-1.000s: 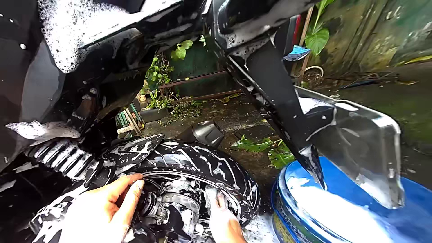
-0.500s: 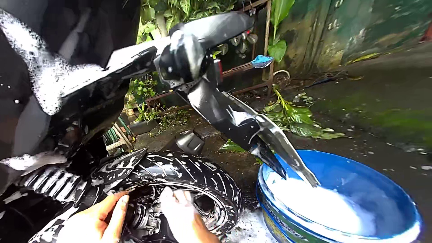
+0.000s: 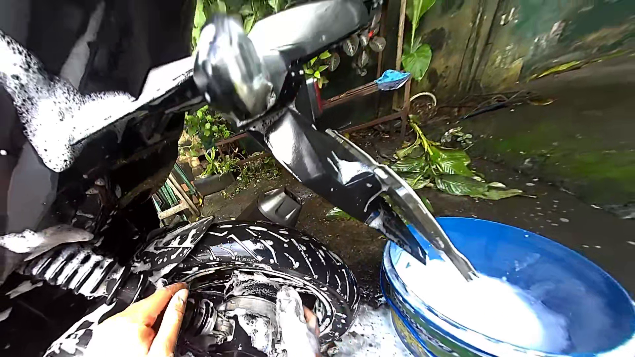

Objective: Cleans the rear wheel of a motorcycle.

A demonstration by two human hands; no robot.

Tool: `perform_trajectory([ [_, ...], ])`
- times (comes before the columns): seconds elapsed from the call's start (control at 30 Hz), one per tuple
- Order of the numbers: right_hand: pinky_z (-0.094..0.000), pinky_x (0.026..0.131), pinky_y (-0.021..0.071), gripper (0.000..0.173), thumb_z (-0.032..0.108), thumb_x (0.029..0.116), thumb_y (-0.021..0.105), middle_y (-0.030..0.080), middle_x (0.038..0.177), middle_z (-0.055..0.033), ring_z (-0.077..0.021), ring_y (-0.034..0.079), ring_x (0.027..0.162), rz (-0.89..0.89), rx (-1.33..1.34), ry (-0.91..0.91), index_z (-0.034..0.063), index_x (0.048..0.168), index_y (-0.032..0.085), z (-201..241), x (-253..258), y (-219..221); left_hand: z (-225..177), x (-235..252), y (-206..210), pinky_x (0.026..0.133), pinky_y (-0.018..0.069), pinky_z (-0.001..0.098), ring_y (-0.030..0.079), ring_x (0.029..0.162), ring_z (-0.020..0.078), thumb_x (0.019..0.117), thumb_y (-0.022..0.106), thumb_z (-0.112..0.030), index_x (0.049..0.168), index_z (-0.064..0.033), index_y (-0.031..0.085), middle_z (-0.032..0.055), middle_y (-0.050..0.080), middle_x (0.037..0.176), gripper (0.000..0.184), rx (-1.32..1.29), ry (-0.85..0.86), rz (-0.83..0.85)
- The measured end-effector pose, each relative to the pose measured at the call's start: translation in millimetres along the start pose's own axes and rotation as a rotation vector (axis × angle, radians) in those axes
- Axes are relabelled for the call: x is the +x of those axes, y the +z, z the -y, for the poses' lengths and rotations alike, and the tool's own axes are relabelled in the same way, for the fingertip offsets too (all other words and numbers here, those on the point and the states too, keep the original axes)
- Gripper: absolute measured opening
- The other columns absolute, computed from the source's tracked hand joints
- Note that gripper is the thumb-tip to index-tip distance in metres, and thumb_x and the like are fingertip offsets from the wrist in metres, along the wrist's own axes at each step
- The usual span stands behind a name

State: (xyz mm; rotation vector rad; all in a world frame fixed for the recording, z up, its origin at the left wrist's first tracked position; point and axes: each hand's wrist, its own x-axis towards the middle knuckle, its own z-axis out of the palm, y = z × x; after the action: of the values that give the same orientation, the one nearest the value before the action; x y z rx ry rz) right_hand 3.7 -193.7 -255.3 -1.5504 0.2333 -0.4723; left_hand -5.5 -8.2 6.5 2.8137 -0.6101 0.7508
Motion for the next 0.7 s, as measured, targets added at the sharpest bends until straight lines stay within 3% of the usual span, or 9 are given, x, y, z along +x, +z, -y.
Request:
perform_trajectory([
  [0.07, -0.0451, 0.110, 0.0462, 0.039, 0.024, 0.0975, 0.064, 0.063, 0.135, -0.0183, -0.0279, 0.057, 0.128, 0.067, -0.042, -0.170, 0.0033, 0.131, 0.067, 43, 5, 1, 0, -3, -1, 0.065, 0.0566, 0.0428, 0.069, 0.068, 0.0148, 0.1065, 0.045, -0.037, 0.112, -0.0109, 0.077, 0.0040, 0.074, 0.080, 0.042, -0.005, 0.004, 0.009],
  [0.17, -0.0434, 0.108, 0.0492, 0.038, 0.032, 0.1027, 0.054, 0.068, 0.129, -0.0097, -0.0221, 0.061, 0.126, 0.402, -0.369, -0.447, 0.0116, 0.132, 0.067, 92, 34, 26, 5, -4, -2, 0.067, 0.0574, 0.0395, 0.070, 0.070, 0.0136, 0.1069, 0.044, -0.033, 0.113, -0.0098, 0.077, 0.0045, 0.075, 0.082, 0.041, -0.027, 0.022, 0.020],
  [0.27, -0.0475, 0.101, 0.0524, 0.032, 0.030, 0.1003, 0.060, 0.072, 0.114, -0.0151, -0.0278, 0.067, 0.112, 0.635, -0.368, -0.540, 0.0047, 0.117, 0.072, 101, 72, 34, 13, -3, -6, 0.072, 0.0584, 0.0358, 0.070, 0.075, 0.0109, 0.1075, 0.047, -0.029, 0.117, -0.0079, 0.075, 0.0052, 0.076, 0.088, 0.037, -0.135, 0.034, 0.073],
  [0.3, -0.0445, 0.100, 0.0528, 0.030, 0.029, 0.0991, 0.062, 0.072, 0.112, -0.0134, -0.0251, 0.068, 0.110, 0.624, -0.319, -0.579, 0.0052, 0.115, 0.072, 88, 75, 31, 13, -5, -9, 0.074, 0.0585, 0.0343, 0.070, 0.077, 0.0098, 0.1073, 0.047, -0.028, 0.119, -0.0076, 0.075, 0.0055, 0.076, 0.090, 0.036, -0.155, 0.037, 0.099],
  [0.37, -0.0365, 0.111, 0.0470, 0.040, 0.033, 0.0972, 0.065, 0.069, 0.129, -0.0086, -0.0176, 0.061, 0.125, 0.477, -0.244, -0.609, 0.0088, 0.129, 0.068, 51, 70, 23, 11, -2, -13, 0.079, 0.0592, 0.0350, 0.071, 0.083, 0.0112, 0.1072, 0.049, -0.027, 0.120, -0.0068, 0.074, 0.0076, 0.076, 0.097, 0.035, -0.155, 0.069, 0.111],
  [0.43, -0.0409, 0.120, 0.0377, 0.048, 0.031, 0.0950, 0.066, 0.063, 0.140, -0.0144, -0.0240, 0.052, 0.139, 0.323, -0.178, -0.617, 0.0054, 0.136, 0.065, 19, 50, 21, 8, -4, -10, 0.084, 0.0584, 0.0365, 0.072, 0.089, 0.0123, 0.1067, 0.049, -0.029, 0.118, -0.0083, 0.076, 0.0072, 0.077, 0.101, 0.035, -0.119, 0.078, 0.076],
  [0.53, -0.0426, 0.125, 0.0291, 0.055, 0.026, 0.0968, 0.061, 0.051, 0.150, -0.0238, -0.0295, 0.042, 0.147, 0.202, -0.086, -0.409, -0.0052, 0.141, 0.056, -7, 14, 24, 3, -3, -4, 0.074, 0.0579, 0.0366, 0.070, 0.079, 0.0090, 0.1047, 0.048, -0.038, 0.114, -0.0154, 0.078, 0.0014, 0.076, 0.091, 0.038, -0.032, 0.029, 0.050],
  [0.63, -0.0378, 0.107, 0.0503, 0.039, 0.021, 0.1039, 0.050, 0.066, 0.129, -0.0167, -0.0215, 0.064, 0.120, 0.128, -0.055, -0.101, -0.0031, 0.133, 0.061, -30, -19, 27, 3, 0, -4, 0.074, 0.0592, 0.0424, 0.072, 0.080, 0.0130, 0.1038, 0.048, -0.041, 0.115, -0.0156, 0.078, 0.0022, 0.077, 0.092, 0.041, -0.013, 0.018, 0.053],
  [0.7, -0.0469, 0.100, 0.0529, 0.035, 0.015, 0.1028, 0.050, 0.071, 0.115, -0.0247, -0.0321, 0.069, 0.109, 0.097, -0.109, -0.047, -0.0095, 0.121, 0.067, -30, -29, 16, 1, -2, -3, 0.081, 0.0592, 0.0443, 0.073, 0.089, 0.0163, 0.1050, 0.047, -0.038, 0.116, -0.0129, 0.077, 0.0050, 0.078, 0.099, 0.040, -0.020, 0.036, 0.041],
])
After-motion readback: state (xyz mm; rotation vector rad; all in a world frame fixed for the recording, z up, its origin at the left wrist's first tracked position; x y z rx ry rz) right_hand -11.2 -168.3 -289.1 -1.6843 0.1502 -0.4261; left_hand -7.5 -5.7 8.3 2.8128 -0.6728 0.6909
